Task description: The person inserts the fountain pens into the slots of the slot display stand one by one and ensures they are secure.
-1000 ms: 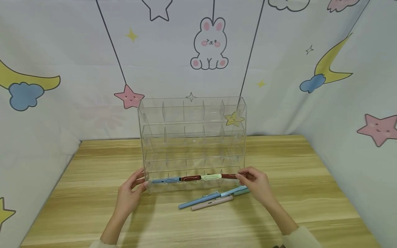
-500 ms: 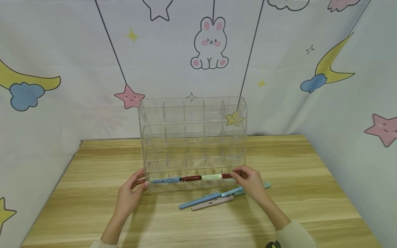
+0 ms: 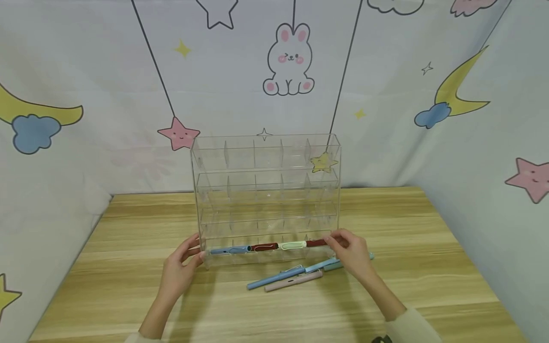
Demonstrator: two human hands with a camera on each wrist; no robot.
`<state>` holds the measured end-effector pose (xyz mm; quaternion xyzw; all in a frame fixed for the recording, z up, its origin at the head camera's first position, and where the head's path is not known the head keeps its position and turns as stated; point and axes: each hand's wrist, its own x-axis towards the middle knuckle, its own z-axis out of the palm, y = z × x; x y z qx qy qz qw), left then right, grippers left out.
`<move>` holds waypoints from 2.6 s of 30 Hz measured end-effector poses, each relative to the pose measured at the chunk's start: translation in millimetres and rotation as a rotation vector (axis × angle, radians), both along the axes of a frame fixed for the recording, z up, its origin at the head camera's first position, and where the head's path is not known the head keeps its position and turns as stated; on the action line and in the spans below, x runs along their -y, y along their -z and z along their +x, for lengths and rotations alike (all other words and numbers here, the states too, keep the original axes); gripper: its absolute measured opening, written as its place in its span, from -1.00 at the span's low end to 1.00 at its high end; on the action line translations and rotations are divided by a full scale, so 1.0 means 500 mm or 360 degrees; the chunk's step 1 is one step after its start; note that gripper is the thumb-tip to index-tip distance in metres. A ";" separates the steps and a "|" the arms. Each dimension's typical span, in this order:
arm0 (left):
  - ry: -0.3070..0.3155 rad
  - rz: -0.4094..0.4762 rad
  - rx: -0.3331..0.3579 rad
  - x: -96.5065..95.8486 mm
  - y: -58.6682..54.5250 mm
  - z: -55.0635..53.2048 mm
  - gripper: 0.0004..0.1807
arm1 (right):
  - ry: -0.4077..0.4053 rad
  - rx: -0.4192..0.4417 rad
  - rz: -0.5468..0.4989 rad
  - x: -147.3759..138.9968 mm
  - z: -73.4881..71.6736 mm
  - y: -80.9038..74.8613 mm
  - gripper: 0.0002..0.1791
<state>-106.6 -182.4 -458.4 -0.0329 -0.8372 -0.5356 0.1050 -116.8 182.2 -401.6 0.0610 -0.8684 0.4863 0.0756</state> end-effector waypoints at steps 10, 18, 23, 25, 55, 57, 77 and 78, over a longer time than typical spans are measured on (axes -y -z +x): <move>0.0016 0.0003 -0.0005 0.001 0.000 0.001 -0.49 | -0.0115 -0.0029 -0.0080 -0.030 -0.021 0.057 -0.87; 0.0004 0.0012 -0.0003 0.001 -0.001 -0.002 -0.49 | -0.0287 -0.0101 -0.0058 -0.046 -0.024 0.068 -0.82; -0.0006 0.0009 0.0001 0.001 -0.002 -0.003 -0.49 | -0.0300 -0.0072 -0.0030 -0.048 -0.023 0.061 -0.80; -0.0006 0.0010 0.0006 0.002 -0.003 -0.003 -0.49 | -0.0299 -0.0061 -0.0020 -0.048 -0.023 0.059 -0.80; 0.0021 0.0073 -0.0020 0.000 -0.005 0.002 -0.51 | -0.0455 -0.0031 0.0193 -0.190 -0.016 0.073 -0.61; 0.0021 0.0063 -0.0021 0.000 -0.005 0.003 -0.51 | -0.0461 0.0001 0.0246 -0.202 -0.016 0.078 -0.60; 0.0017 0.0060 -0.0034 -0.004 -0.008 0.003 -0.51 | -0.0324 0.0102 0.0536 -0.240 -0.025 0.158 -0.67; 0.0017 0.0057 -0.0034 -0.004 -0.008 0.003 -0.51 | -0.0324 0.0095 0.0535 -0.240 -0.025 0.159 -0.67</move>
